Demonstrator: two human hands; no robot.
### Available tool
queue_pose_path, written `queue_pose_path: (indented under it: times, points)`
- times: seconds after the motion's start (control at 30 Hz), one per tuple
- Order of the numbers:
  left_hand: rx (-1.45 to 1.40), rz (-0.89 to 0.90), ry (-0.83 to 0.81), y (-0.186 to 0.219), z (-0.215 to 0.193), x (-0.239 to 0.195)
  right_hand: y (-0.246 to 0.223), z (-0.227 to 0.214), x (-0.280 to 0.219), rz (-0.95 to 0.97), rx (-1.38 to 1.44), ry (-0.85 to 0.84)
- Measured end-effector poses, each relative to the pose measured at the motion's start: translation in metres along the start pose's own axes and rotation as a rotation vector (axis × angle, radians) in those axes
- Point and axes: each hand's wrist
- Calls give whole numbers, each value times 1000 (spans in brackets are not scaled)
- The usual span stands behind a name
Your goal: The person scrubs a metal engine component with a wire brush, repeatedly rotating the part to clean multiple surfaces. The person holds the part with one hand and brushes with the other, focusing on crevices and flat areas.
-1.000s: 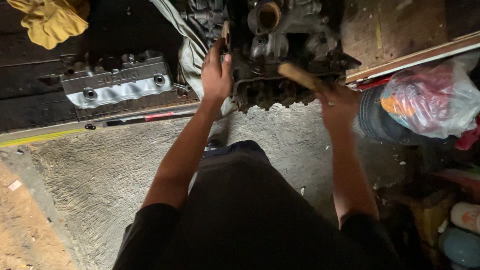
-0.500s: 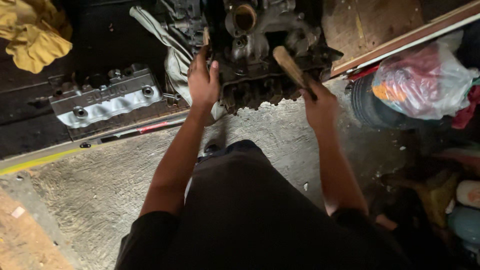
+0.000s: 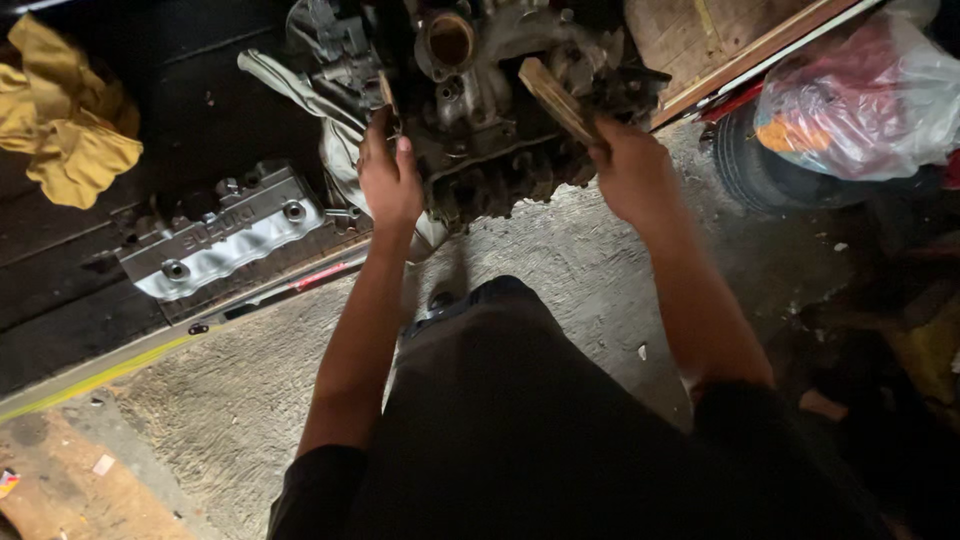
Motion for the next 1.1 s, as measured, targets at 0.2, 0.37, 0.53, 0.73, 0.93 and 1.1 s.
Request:
queue_pose_path:
  times: [0.2, 0.37, 0.53, 0.73, 0.93, 1.1]
  points:
    - [-41, -9, 3, 1, -1, 0, -32, 2, 13, -85, -120, -55]
    - [-25, -6, -2, 2, -1, 0, -33, 10, 19, -153, -121, -58]
    - [-36, -6, 13, 1, -1, -1, -33, 20, 28, -171, -313, -184]
    - [-43, -63, 21, -4, 0, 0, -38, -7, 39, -224, -517, -373]
    - [-54, -42, 53, -4, 1, -1, -33, -65, 32, -237, -590, -320]
    - [9, -58, 13, -3, 1, -3, -23, -66, 18, -226, -413, -86]
Point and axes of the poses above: each hand's wrist, its own x-axis towards the middle knuckle, its own z-axis out of the palm, y = z × x, and after that the axes turned 14 degrees about y, right-handed
